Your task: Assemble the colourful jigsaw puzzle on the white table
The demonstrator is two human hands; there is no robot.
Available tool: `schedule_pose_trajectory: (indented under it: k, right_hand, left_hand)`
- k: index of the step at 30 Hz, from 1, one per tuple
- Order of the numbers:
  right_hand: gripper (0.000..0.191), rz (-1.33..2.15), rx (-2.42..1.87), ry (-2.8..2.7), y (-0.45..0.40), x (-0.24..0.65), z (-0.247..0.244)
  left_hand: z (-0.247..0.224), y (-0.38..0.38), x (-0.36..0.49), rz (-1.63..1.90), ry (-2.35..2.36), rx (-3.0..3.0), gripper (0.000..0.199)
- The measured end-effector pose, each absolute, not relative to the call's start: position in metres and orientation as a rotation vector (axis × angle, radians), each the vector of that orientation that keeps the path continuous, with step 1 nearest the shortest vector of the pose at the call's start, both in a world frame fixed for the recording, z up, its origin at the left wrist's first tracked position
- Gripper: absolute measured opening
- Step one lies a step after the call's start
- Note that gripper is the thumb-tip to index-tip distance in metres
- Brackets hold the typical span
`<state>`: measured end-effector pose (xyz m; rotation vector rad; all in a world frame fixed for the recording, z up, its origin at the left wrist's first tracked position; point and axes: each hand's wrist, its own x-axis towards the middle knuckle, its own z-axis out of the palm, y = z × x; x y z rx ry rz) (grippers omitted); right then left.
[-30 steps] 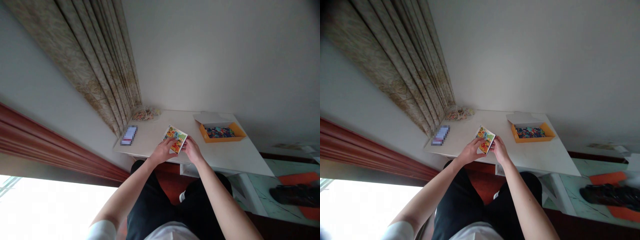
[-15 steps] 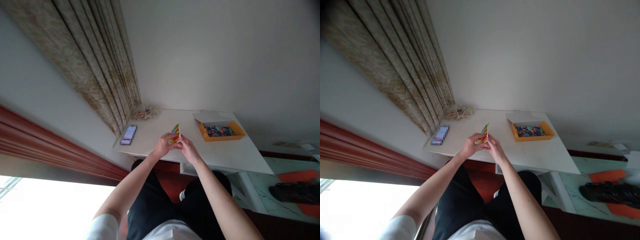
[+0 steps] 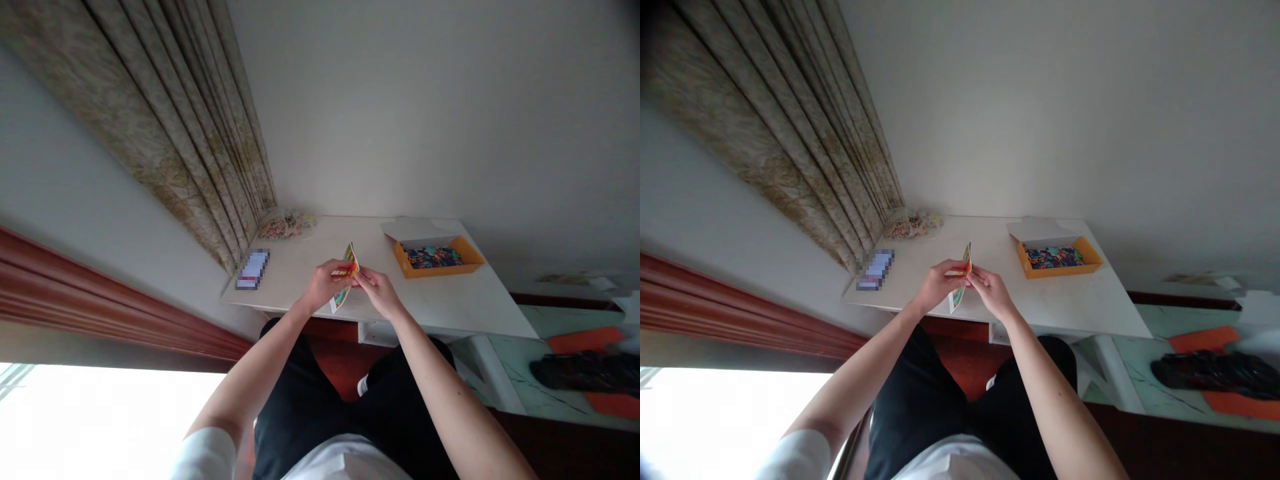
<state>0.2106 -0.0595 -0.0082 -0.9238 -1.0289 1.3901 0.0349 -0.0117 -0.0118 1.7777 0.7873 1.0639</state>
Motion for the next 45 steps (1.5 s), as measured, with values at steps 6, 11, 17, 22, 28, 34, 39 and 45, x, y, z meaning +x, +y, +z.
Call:
schedule_pose_trajectory:
  k: [6, 11, 17, 22, 28, 34, 39, 45]
  right_hand:
    - [0.046, 1.367, -0.963, -1.084, -0.061, 0.218, -0.012]
    - [0.051, 1.329, -0.977, -1.154, -0.065, 0.221, -0.009]
    - [0.054, 1.277, -0.986, -1.263, -0.066, 0.226, -0.009]
    - [0.058, 1.229, -1.03, -1.359, -0.064, 0.23, -0.014]
    - [0.053, 1.251, -0.971, -1.37, -0.062, 0.226, -0.014]
    - [0.05, 1.224, -0.986, -1.409, -0.064, 0.223, -0.014]
    - [0.046, 1.168, -1.002, -1.455, -0.065, 0.223, -0.015]
    - [0.048, 1.086, -1.065, -1.488, -0.065, 0.225, -0.021]
  left_hand:
    - [-0.008, -0.013, 0.042, 1.041, 0.793, 1.665, 0.052]
    - [-0.006, -0.01, 0.045, 1.028, 0.821, 1.725, 0.057]
    - [-0.002, -0.01, 0.043, 1.003, 0.695, 1.812, 0.067]
    - [-0.002, -0.011, 0.041, 1.041, 0.649, 1.845, 0.044]
    - [0.002, -0.019, 0.041, 1.174, 0.772, 1.856, 0.031]
    - [0.014, -0.028, 0.042, 1.258, 0.861, 1.9, 0.021]
    - [0.016, -0.028, 0.041, 1.261, 0.854, 1.945, 0.021]
    - [0.013, -0.024, 0.038, 1.219, 0.798, 1.907, 0.024]
